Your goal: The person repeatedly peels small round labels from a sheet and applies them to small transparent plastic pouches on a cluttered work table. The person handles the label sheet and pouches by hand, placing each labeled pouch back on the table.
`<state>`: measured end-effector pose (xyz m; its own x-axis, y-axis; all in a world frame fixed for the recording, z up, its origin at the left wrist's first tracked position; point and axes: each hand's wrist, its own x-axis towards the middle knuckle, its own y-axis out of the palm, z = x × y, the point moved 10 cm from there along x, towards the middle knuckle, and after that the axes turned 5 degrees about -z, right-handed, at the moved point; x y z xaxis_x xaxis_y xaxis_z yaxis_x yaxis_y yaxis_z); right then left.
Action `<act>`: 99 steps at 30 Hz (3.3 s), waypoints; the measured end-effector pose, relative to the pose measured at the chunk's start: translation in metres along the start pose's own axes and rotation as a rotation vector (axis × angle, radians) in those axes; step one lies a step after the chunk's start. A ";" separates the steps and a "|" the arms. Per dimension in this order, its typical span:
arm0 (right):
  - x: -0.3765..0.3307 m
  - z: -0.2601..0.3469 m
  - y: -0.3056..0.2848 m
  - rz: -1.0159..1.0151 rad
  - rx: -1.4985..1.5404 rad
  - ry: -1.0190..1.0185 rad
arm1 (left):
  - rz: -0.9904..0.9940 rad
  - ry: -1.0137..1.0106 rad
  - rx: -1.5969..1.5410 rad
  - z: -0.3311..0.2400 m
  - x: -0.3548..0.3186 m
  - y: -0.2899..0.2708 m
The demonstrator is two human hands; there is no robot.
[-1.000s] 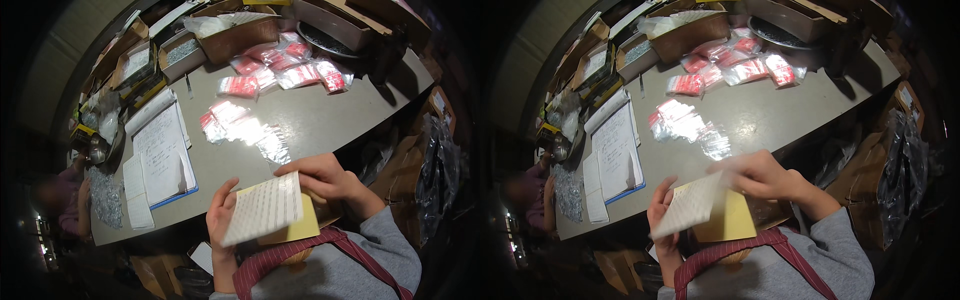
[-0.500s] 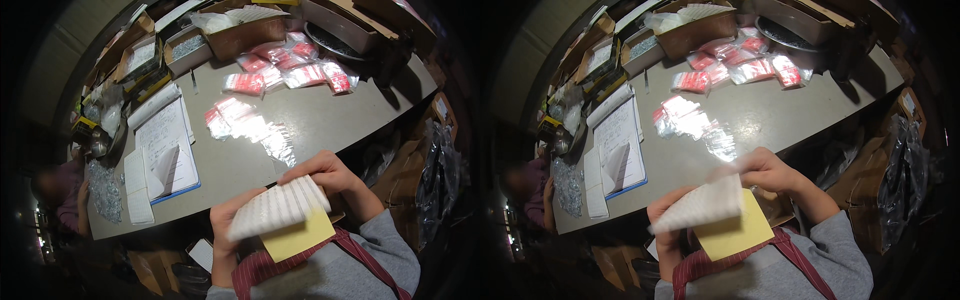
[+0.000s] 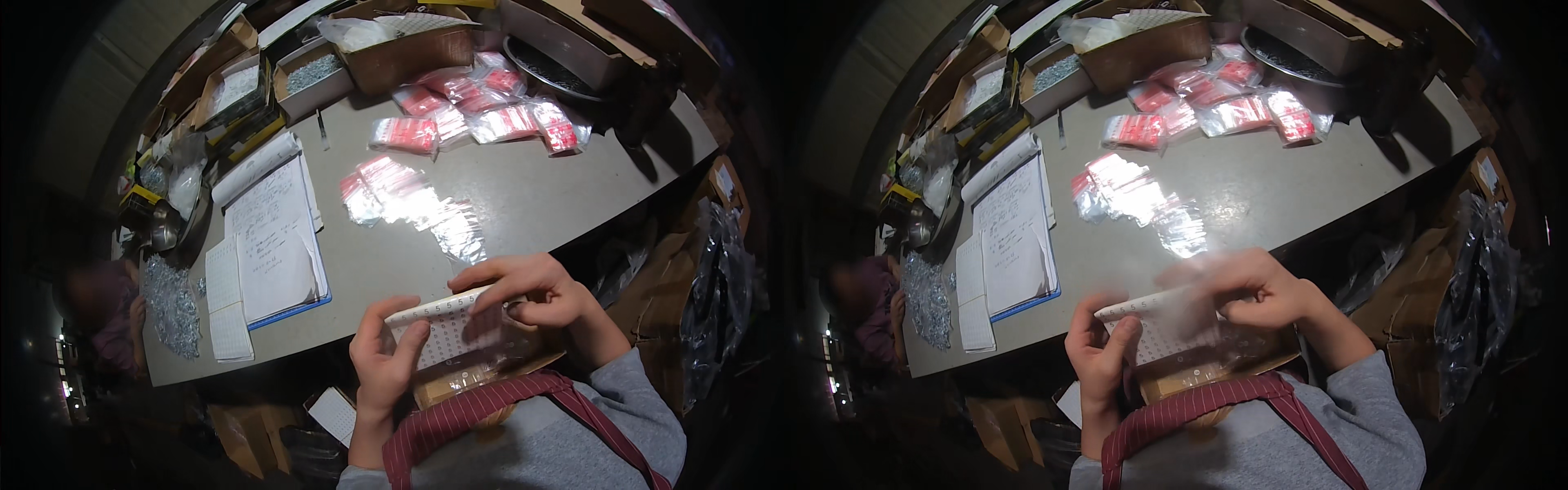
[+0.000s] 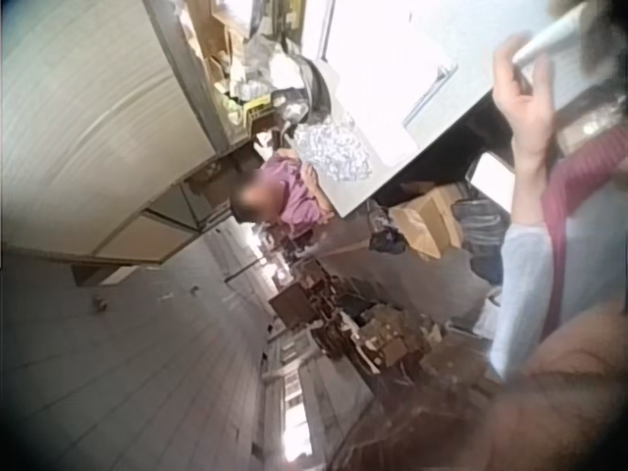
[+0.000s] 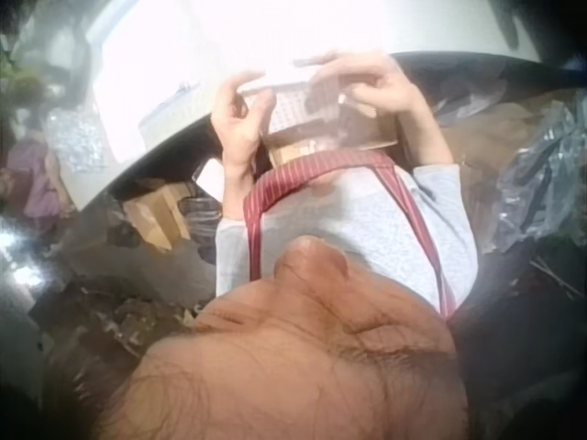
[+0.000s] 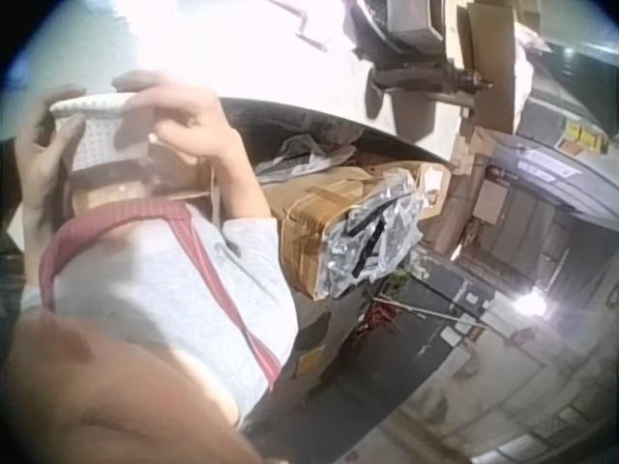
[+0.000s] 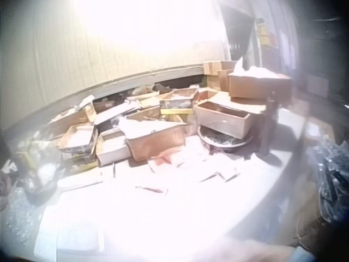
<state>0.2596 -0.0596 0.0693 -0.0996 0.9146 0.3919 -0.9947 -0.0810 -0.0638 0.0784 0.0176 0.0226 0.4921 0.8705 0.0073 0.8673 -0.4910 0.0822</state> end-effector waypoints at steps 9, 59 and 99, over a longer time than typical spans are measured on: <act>-0.009 -0.025 0.000 -0.105 -0.401 0.104 | 0.007 0.066 0.162 -0.007 0.000 0.012; 0.053 -0.069 -0.058 -0.113 -0.270 0.333 | 0.305 0.684 0.737 -0.040 0.016 0.077; 0.049 -0.050 -0.035 0.177 -0.492 0.394 | 0.318 0.673 0.571 -0.026 0.027 0.064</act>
<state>0.2906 0.0079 0.0447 -0.1503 0.9884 -0.0229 -0.8268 -0.1383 -0.5453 0.1454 0.0100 0.0542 0.7201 0.4419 0.5350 0.6930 -0.4966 -0.5226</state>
